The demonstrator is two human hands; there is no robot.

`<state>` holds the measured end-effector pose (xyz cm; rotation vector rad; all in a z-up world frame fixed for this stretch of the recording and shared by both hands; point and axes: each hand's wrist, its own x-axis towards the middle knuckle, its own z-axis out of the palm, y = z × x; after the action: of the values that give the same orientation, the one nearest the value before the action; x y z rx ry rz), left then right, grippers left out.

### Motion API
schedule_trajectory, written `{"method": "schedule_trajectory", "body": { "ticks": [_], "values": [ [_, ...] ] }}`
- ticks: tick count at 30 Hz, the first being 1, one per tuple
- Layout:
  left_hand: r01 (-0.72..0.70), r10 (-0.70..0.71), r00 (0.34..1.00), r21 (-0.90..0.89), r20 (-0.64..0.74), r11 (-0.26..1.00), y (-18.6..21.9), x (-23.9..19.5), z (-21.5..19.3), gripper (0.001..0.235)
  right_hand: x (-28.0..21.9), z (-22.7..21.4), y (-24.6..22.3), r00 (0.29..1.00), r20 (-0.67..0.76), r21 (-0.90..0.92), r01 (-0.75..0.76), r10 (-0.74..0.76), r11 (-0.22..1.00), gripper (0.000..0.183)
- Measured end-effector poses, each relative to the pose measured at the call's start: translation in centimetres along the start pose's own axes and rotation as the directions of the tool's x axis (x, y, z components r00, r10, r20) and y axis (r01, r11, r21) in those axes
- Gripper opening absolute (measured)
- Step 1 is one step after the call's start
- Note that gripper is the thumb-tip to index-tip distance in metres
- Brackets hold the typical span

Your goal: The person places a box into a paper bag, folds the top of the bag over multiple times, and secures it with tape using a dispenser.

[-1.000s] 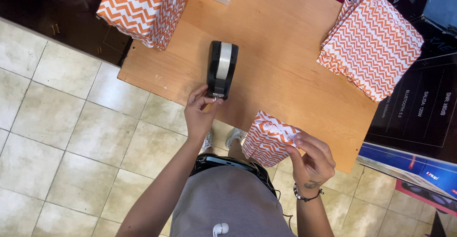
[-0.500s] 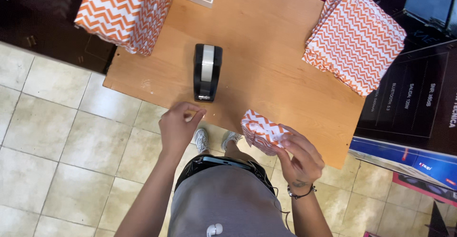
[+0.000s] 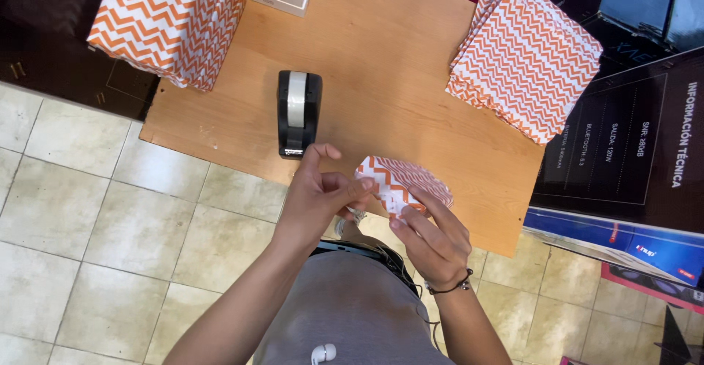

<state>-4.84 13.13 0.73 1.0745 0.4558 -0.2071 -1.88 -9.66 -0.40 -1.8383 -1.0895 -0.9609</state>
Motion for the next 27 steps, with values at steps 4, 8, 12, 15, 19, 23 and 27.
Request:
{"method": "schedule_trajectory", "body": {
  "ticks": [4, 8, 12, 15, 19, 23, 27],
  "values": [
    [0.005, -0.005, 1.000, -0.021, -0.007, 1.000, -0.5, 0.5, 0.8, 0.072, 0.8, -0.9, 0.3, 0.996, 0.017, 0.003, 0.086, -0.086, 0.996, 0.016],
    [0.034, -0.033, 0.999, -0.047, 0.021, 0.998, -2.2, 0.8, 1.2, 0.071, 1.0, -1.6, 0.7, 0.985, 0.029, 0.007, 0.172, -0.172, 0.985, 0.017],
    [0.053, -0.053, 0.998, -0.033, 0.017, 0.998, -0.8, -0.2, 2.3, 0.071, 0.8, -2.5, 0.5, 0.989, 0.006, 0.027, 0.149, -0.149, 0.988, 0.017],
    [0.113, -0.088, 0.984, 0.162, -0.152, 0.980, 0.3, -1.0, 3.3, 0.062, 0.3, -3.2, 0.2, 0.996, 0.028, -0.039, 0.087, -0.086, 0.995, 0.020],
    [-0.481, 0.516, 0.856, 0.384, 0.014, 0.788, -0.9, 0.1, 2.0, 0.081, 0.3, -3.4, -0.1, 0.996, -0.003, 0.096, -0.085, 0.085, 0.992, 0.025],
    [-0.746, 0.653, 0.665, 0.358, 0.362, 0.561, 0.7, -0.2, 0.5, 0.056, 1.6, -3.5, 0.0, 0.973, -0.002, 0.234, -0.223, 0.229, 0.946, 0.023],
    [-0.773, 0.633, 0.634, 0.333, 0.445, 0.540, 2.7, -0.3, 0.5, 0.024, 1.3, -3.5, 0.8, 0.968, 0.037, 0.323, -0.246, 0.248, 0.914, 0.022]
  ]
}}
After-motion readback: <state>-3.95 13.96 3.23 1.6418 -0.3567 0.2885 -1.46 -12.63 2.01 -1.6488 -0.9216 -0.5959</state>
